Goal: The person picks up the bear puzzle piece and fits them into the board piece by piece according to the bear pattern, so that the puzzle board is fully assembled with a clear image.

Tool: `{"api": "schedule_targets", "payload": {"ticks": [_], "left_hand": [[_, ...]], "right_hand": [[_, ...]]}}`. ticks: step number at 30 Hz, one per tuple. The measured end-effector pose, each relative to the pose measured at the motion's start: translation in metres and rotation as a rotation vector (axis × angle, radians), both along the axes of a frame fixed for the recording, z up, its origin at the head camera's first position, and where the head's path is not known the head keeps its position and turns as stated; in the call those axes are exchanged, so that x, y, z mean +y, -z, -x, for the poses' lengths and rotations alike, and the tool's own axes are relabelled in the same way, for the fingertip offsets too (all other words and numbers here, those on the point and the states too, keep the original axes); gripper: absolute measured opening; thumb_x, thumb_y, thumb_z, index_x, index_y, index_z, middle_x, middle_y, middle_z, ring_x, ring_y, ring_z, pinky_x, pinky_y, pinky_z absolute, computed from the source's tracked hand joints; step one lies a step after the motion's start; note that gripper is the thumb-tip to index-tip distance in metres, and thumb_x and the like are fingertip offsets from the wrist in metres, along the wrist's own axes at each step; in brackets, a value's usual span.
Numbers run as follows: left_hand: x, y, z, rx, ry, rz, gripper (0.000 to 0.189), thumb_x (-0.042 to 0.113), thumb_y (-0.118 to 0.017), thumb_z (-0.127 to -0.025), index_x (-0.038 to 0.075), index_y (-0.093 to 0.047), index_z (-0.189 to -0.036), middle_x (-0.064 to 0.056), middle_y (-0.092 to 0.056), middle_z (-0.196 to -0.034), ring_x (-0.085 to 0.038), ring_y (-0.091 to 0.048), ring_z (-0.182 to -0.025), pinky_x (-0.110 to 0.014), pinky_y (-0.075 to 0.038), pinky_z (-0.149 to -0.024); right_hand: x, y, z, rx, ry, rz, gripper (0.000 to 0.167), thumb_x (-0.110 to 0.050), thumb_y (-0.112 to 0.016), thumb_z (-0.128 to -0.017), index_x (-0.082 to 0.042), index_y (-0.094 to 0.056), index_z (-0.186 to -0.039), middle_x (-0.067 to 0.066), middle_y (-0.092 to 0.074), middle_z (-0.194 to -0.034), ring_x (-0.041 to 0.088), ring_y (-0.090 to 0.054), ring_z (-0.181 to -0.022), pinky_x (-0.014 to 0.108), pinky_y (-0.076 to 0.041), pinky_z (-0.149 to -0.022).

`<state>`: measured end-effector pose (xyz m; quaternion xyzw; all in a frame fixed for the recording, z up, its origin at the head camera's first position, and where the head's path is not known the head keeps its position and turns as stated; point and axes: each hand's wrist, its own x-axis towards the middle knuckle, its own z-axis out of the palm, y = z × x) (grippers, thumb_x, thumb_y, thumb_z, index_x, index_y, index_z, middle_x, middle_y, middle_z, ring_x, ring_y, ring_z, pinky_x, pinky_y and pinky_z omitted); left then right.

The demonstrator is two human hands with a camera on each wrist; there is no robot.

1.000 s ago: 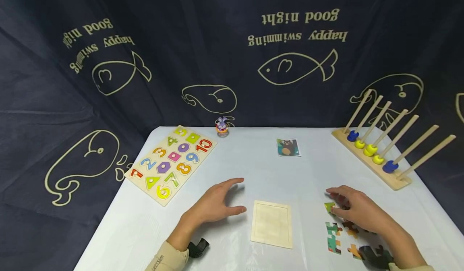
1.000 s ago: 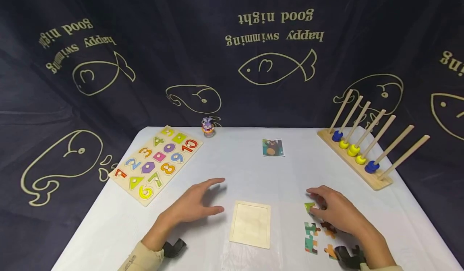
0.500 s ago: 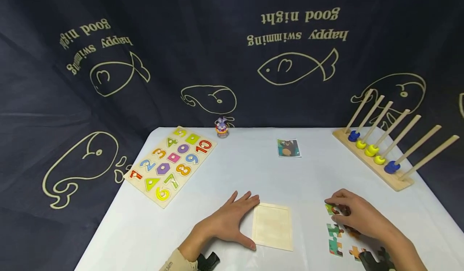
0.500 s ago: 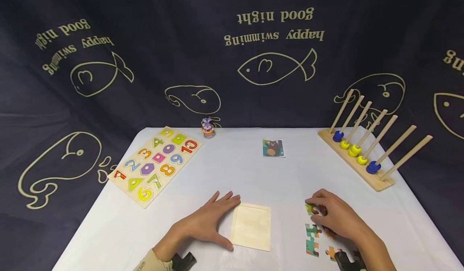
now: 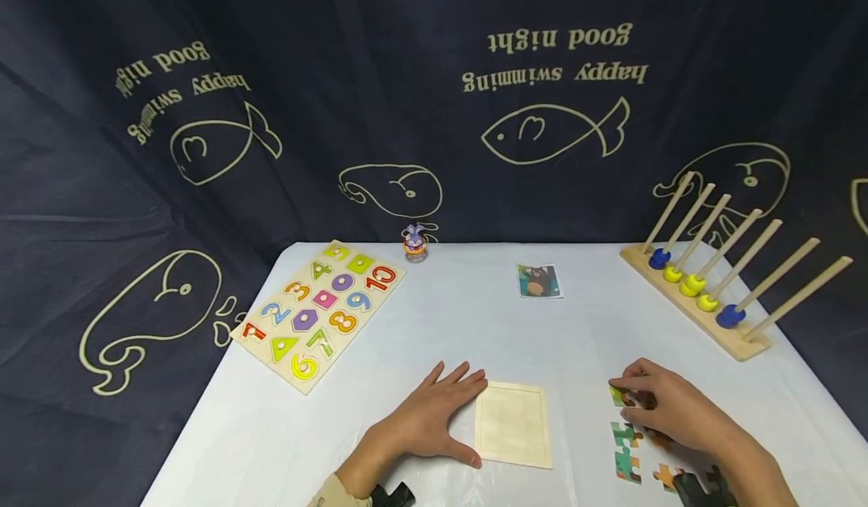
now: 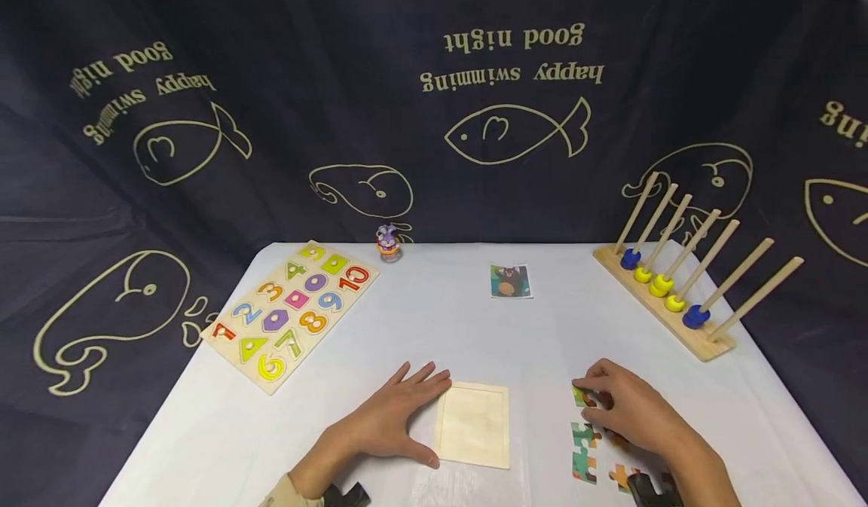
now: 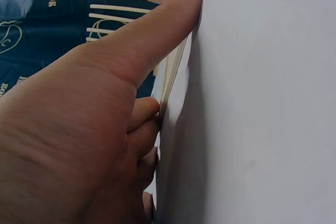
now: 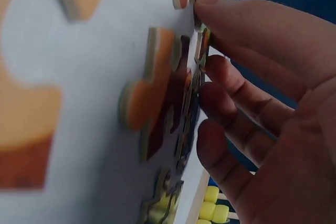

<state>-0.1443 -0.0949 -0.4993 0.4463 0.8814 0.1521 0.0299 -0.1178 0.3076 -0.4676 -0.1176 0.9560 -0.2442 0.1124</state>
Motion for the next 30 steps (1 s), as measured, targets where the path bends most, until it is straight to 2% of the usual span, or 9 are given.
{"api": "schedule_targets", "payload": {"ticks": [4,11,14,20,26,30], "left_hand": [[-0.002,0.003,-0.001,0.013,-0.013,0.011,0.115,0.082,-0.059,-0.066,0.014,-0.027,-0.153,0.002,-0.024,-0.157,-0.023,-0.015,-0.144,-0.054,-0.012,-0.114],[-0.002,0.003,-0.003,0.008,-0.043,0.016,0.119,0.085,-0.056,-0.066,0.011,-0.025,-0.153,-0.001,-0.021,-0.158,-0.022,-0.014,-0.144,-0.05,-0.013,-0.115],[-0.001,0.003,-0.002,0.015,-0.048,0.028,0.119,0.086,-0.055,-0.065,0.012,-0.025,-0.154,0.0,-0.02,-0.158,-0.021,-0.013,-0.145,-0.049,-0.012,-0.115],[0.001,0.003,0.001,0.017,-0.048,0.049,0.119,0.086,-0.055,-0.065,0.013,-0.024,-0.154,0.001,-0.019,-0.158,-0.02,-0.012,-0.145,-0.048,-0.012,-0.115],[0.002,0.003,0.001,0.016,-0.055,0.046,0.119,0.088,-0.052,-0.065,0.013,-0.024,-0.154,0.0,-0.019,-0.158,-0.021,-0.012,-0.145,-0.049,-0.012,-0.115],[0.002,0.003,0.0,0.019,-0.06,0.041,0.119,0.087,-0.054,-0.065,0.013,-0.026,-0.153,0.0,-0.02,-0.158,-0.021,-0.013,-0.144,-0.049,-0.013,-0.115]], "right_hand": [[0.0,0.002,-0.001,0.003,-0.013,0.001,0.047,-0.033,-0.08,-0.077,-0.009,-0.071,-0.116,-0.007,-0.05,-0.098,0.008,-0.045,-0.077,0.024,-0.042,-0.06],[-0.007,0.0,0.001,-0.027,0.072,-0.054,0.049,-0.034,-0.083,-0.073,-0.006,-0.073,-0.113,-0.003,-0.053,-0.095,0.015,-0.045,-0.076,0.029,-0.04,-0.059],[-0.008,-0.001,0.002,-0.009,0.089,-0.081,0.049,-0.036,-0.083,-0.072,-0.007,-0.073,-0.11,-0.003,-0.054,-0.094,0.015,-0.045,-0.075,0.029,-0.04,-0.058],[-0.015,-0.002,0.0,0.043,0.107,-0.065,0.043,-0.037,-0.084,-0.071,-0.013,-0.075,-0.106,-0.005,-0.054,-0.09,0.013,-0.046,-0.072,0.027,-0.038,-0.055],[-0.03,-0.004,-0.001,0.079,0.08,-0.056,0.046,-0.043,-0.083,-0.071,-0.014,-0.075,-0.106,-0.007,-0.055,-0.093,0.012,-0.047,-0.076,0.029,-0.043,-0.062],[-0.04,-0.004,0.0,0.138,0.021,-0.04,0.043,-0.042,-0.082,-0.073,-0.015,-0.075,-0.106,-0.009,-0.054,-0.094,0.01,-0.046,-0.076,0.028,-0.043,-0.063]]}}
